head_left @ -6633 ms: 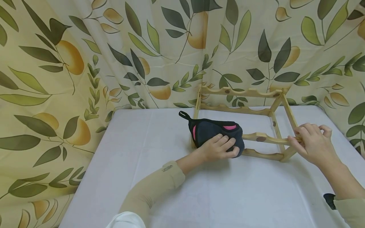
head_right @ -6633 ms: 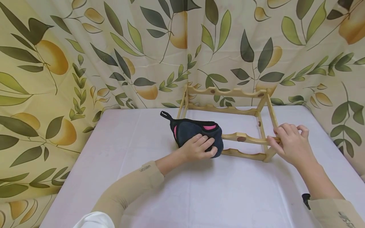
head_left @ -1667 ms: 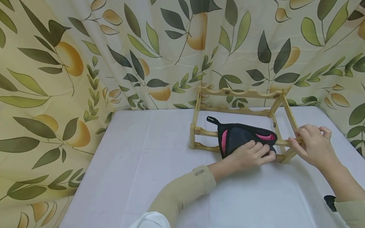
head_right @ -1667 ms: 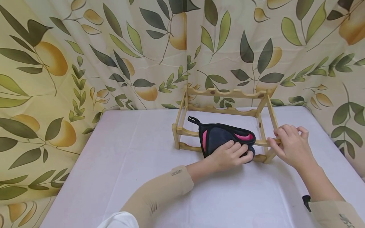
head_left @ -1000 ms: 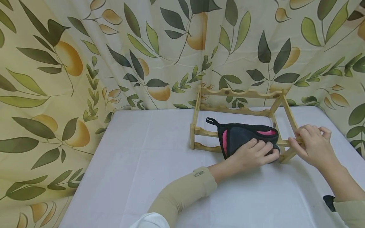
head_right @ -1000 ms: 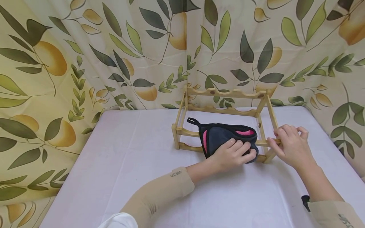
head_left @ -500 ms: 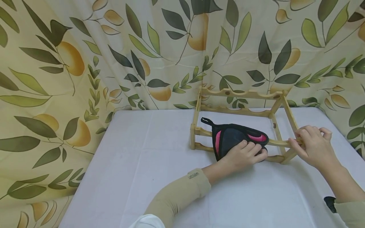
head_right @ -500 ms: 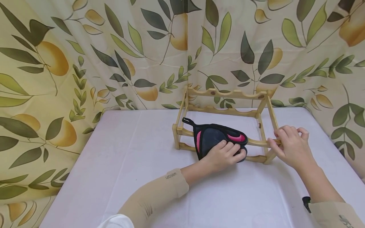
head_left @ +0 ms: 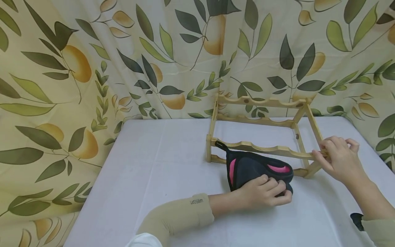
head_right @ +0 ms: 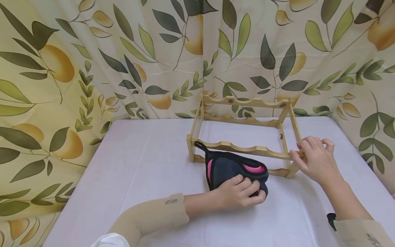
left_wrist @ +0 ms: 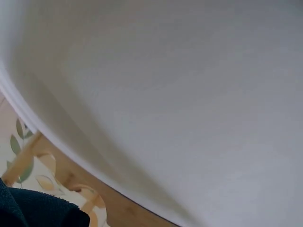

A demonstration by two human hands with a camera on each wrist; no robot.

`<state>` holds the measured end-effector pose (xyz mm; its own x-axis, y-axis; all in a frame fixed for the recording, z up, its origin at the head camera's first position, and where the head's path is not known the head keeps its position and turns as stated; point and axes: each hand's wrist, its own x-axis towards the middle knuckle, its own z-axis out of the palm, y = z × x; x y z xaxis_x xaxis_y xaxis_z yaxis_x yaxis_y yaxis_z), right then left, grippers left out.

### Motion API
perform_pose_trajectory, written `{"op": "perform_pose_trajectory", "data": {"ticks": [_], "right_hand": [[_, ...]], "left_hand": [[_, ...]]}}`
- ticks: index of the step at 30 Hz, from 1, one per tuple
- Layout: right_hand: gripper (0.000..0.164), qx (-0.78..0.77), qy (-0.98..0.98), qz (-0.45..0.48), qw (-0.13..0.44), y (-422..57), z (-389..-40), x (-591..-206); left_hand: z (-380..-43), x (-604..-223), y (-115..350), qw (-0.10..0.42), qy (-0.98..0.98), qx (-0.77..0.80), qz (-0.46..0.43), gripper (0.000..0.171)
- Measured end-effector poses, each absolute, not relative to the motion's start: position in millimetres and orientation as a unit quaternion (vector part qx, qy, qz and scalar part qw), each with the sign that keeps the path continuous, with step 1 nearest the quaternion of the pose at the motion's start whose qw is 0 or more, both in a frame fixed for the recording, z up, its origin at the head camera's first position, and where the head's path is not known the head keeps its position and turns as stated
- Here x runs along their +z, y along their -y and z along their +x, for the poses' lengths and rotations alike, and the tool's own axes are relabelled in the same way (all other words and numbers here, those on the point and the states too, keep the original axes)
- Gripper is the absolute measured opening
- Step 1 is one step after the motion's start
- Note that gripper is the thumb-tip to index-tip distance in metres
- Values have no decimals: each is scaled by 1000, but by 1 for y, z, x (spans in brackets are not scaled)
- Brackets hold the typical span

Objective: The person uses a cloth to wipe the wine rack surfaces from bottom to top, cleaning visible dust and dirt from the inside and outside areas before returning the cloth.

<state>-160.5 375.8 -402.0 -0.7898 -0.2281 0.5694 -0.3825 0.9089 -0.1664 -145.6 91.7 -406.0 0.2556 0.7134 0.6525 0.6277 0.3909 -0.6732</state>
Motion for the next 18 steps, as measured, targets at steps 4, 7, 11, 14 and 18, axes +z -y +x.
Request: {"op": "perform_pose_trajectory", "data": {"ticks": [4,7,11,14,18], "right_hand": [[51,142,933,168,286,-376,-161,-402],[50,144,930,172,290,-376,-161,-402],[52,145,927,179,295,-377,-162,-402],[53,147,926,182,298,-377,-163,-402],[54,148,924,186,299,-376,-163,-402]], "left_hand": [[-137,-411,-75,556,630,36,-541,22],[-136,-415,-62,547,650,34,-527,21],[-142,-420,-43,537,670,45,-510,21],[-150,-423,-31,536,680,55,-498,22],[-160,-430,-20,528,696,63,-483,23]]}}
